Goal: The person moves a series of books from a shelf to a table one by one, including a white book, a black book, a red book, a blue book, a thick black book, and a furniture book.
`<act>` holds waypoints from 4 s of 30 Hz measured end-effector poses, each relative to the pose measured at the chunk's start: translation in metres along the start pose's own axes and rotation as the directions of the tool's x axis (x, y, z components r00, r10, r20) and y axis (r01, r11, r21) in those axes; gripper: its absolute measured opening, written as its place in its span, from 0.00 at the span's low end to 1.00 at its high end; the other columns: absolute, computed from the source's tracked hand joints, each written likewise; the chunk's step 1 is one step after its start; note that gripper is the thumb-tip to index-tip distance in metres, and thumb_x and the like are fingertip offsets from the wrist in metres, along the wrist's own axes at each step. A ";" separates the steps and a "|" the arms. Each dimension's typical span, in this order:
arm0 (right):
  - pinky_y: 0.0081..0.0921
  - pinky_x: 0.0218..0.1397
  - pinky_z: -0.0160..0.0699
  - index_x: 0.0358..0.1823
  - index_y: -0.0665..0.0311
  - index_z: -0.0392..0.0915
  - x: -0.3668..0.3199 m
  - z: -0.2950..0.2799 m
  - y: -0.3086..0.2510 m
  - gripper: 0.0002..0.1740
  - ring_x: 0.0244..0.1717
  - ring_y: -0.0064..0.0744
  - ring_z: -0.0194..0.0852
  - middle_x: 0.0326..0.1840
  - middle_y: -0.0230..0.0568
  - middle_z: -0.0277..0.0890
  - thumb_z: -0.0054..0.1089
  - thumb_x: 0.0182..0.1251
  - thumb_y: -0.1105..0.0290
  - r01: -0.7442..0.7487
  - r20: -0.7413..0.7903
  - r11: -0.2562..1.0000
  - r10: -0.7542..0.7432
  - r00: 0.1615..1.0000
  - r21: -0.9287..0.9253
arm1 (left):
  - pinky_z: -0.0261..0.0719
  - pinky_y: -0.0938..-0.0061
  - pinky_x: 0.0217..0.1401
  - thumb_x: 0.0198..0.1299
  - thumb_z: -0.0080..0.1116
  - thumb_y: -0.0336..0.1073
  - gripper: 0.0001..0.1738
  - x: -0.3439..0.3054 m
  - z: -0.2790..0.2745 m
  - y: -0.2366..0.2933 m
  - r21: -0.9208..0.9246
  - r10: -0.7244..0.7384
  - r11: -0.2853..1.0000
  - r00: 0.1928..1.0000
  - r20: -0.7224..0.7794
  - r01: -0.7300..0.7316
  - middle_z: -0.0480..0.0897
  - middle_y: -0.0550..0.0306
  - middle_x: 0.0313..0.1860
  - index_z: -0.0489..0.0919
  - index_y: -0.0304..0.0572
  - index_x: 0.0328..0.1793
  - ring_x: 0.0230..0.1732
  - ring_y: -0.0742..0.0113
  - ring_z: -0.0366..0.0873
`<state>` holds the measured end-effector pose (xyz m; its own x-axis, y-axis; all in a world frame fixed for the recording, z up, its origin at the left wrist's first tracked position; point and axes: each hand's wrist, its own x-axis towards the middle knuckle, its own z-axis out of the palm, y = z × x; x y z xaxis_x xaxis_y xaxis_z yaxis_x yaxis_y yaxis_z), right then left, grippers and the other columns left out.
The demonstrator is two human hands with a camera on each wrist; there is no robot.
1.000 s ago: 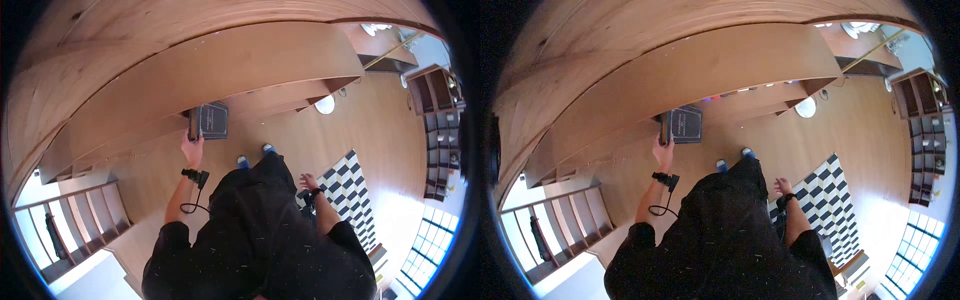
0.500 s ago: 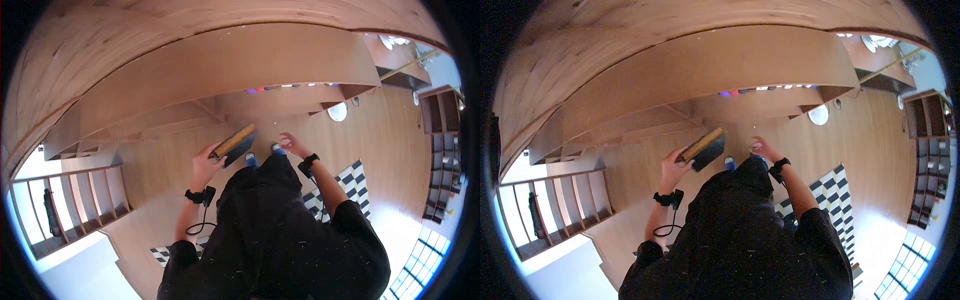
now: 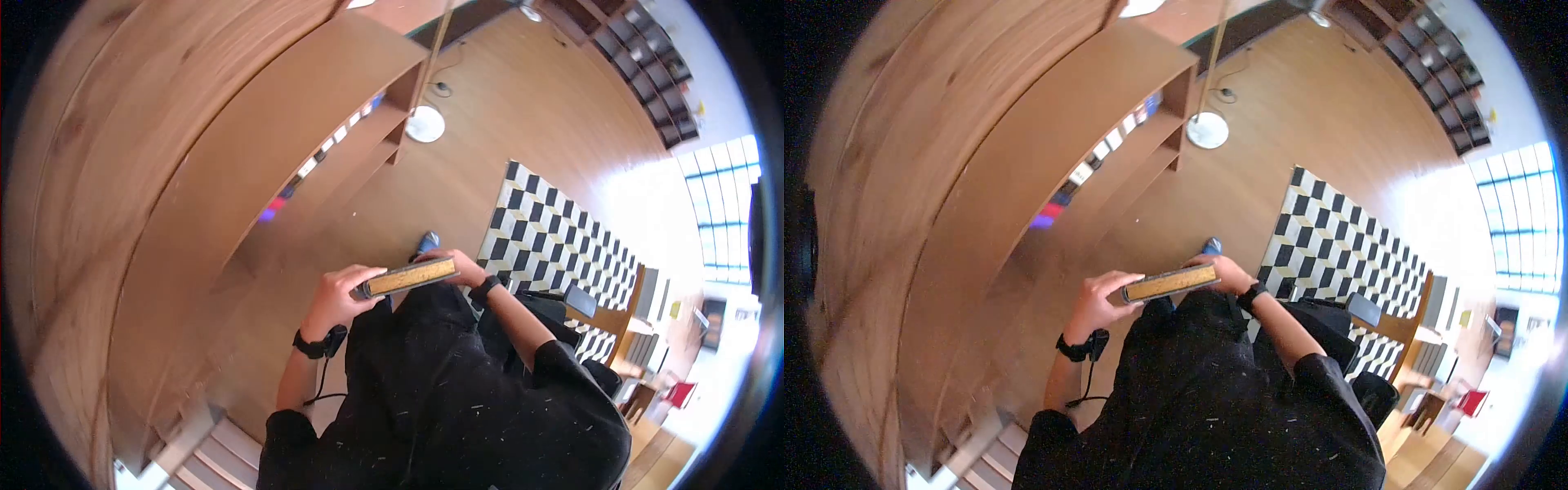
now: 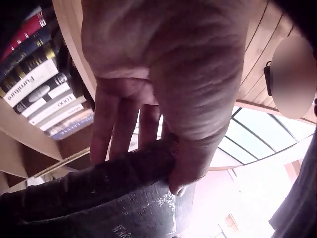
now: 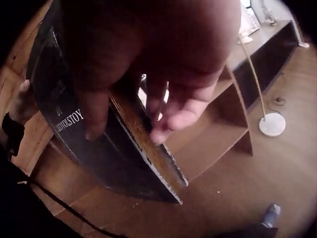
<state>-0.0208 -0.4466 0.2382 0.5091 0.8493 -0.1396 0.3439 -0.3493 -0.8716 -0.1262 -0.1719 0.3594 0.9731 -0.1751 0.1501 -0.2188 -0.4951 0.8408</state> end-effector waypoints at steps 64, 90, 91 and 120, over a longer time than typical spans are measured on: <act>0.13 0.11 0.59 0.42 0.65 0.70 -0.418 -0.325 0.117 0.21 0.10 0.15 0.61 0.22 0.29 0.70 0.50 0.65 0.52 0.608 -0.407 0.630 0.777 -0.481 0.484 | 0.76 0.78 0.48 0.54 0.59 0.28 0.24 0.568 0.583 0.253 -0.176 0.167 0.978 0.088 0.982 0.115 0.80 0.52 0.45 0.69 0.30 0.58 0.43 0.72 0.77; 0.20 0.43 0.73 0.50 0.72 0.70 -0.688 -0.357 0.186 0.27 0.41 0.23 0.74 0.45 0.37 0.75 0.49 0.65 0.52 0.523 0.052 0.797 0.534 -0.844 0.301 | 0.76 0.77 0.40 0.55 0.60 0.38 0.26 0.558 0.940 0.475 -0.318 0.231 0.943 -0.488 0.842 -0.101 0.80 0.53 0.41 0.69 0.31 0.57 0.35 0.73 0.77; 0.20 0.42 0.73 0.50 0.71 0.70 -0.700 -0.360 0.190 0.27 0.40 0.22 0.74 0.44 0.37 0.75 0.49 0.65 0.52 0.545 0.055 0.776 0.559 -0.828 0.318 | 0.76 0.78 0.40 0.55 0.60 0.38 0.26 0.563 0.958 0.476 -0.329 0.243 0.941 -0.509 0.826 -0.085 0.79 0.54 0.41 0.69 0.31 0.57 0.35 0.74 0.76; 0.21 0.27 0.82 0.46 0.64 0.66 -0.920 -0.394 0.279 0.16 0.30 0.28 0.79 0.36 0.38 0.75 0.57 0.61 0.65 0.520 0.126 0.854 0.514 -0.848 0.018 | 0.72 0.74 0.55 0.60 0.52 0.29 0.19 0.528 1.150 0.534 0.092 -0.021 0.865 -0.147 0.989 0.493 0.75 0.58 0.52 0.66 0.37 0.58 0.51 0.70 0.73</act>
<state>-0.0825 -1.4817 0.3089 -0.3546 -0.8502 -0.3891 0.5439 0.1509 -0.8255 0.1869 -1.5080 0.2898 -0.2107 -0.8055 -0.5538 0.2839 -0.5926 0.7538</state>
